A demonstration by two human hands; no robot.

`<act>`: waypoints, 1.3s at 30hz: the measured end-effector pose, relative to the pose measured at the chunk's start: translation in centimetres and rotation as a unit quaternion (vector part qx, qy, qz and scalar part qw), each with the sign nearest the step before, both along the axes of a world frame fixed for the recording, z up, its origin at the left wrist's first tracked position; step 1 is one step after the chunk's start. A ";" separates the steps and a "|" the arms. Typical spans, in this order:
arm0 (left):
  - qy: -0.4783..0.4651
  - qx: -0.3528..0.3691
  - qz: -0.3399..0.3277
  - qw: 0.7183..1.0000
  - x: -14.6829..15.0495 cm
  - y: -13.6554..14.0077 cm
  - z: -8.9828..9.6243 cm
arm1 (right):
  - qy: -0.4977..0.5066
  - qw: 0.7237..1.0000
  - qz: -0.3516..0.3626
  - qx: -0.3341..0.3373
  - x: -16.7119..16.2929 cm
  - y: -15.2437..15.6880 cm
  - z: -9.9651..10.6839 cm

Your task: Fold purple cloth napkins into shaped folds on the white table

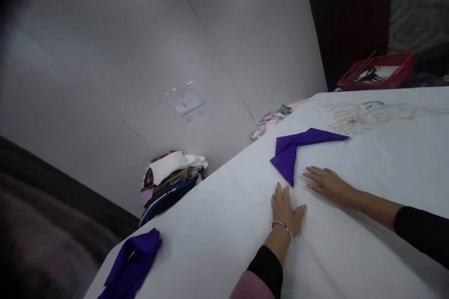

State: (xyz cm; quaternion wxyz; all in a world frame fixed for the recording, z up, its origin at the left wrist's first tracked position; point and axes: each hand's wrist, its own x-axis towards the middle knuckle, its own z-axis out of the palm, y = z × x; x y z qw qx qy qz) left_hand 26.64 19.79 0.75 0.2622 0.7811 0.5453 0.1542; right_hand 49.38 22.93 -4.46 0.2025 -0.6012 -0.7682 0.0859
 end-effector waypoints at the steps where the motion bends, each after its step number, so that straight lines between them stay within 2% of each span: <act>1: 0.003 -0.005 -0.009 1.000 -0.6 -1.1 0.1 | 0.003 1.000 0.007 -0.009 -0.3 -0.8 0.3; 4: 0.004 -0.007 -0.032 0.999 -2.6 -4.2 0.5 | 0.001 1.000 0.028 -0.003 -1.1 -1.9 1.6; 7: 0.015 -0.004 -0.021 1.000 -4.9 -6.9 0.8 | -0.007 0.999 0.031 0.022 -1.6 -0.6 2.9; 10: 0.029 -0.008 -0.004 1.000 -6.4 -8.4 1.0 | -0.030 0.999 0.009 0.027 -2.3 2.8 4.0; 13: 0.039 -0.019 0.000 0.999 -6.6 -8.9 1.3 | -0.062 0.998 -0.021 0.025 -3.6 7.0 4.3; 17: 0.053 -0.038 0.000 0.998 -6.3 -8.8 1.3 | -0.100 0.994 -0.038 0.033 -5.3 11.6 4.1; 21: 0.046 -0.041 -0.003 0.998 -6.5 -8.8 0.9 | -0.118 0.992 -0.032 0.045 -5.4 14.3 3.3; 26: 0.035 -0.049 -0.007 0.998 -6.7 -8.8 0.1 | -0.126 0.990 -0.002 0.059 -4.6 15.5 2.1; 30: 0.040 -0.054 -0.003 0.998 -6.7 -8.8 -0.6 | -0.117 0.991 0.020 0.063 -4.4 15.6 2.1; 39: 0.017 -0.020 -0.003 1.000 -7.1 -9.2 -0.3 | -0.146 0.989 0.000 0.033 -5.0 15.7 2.2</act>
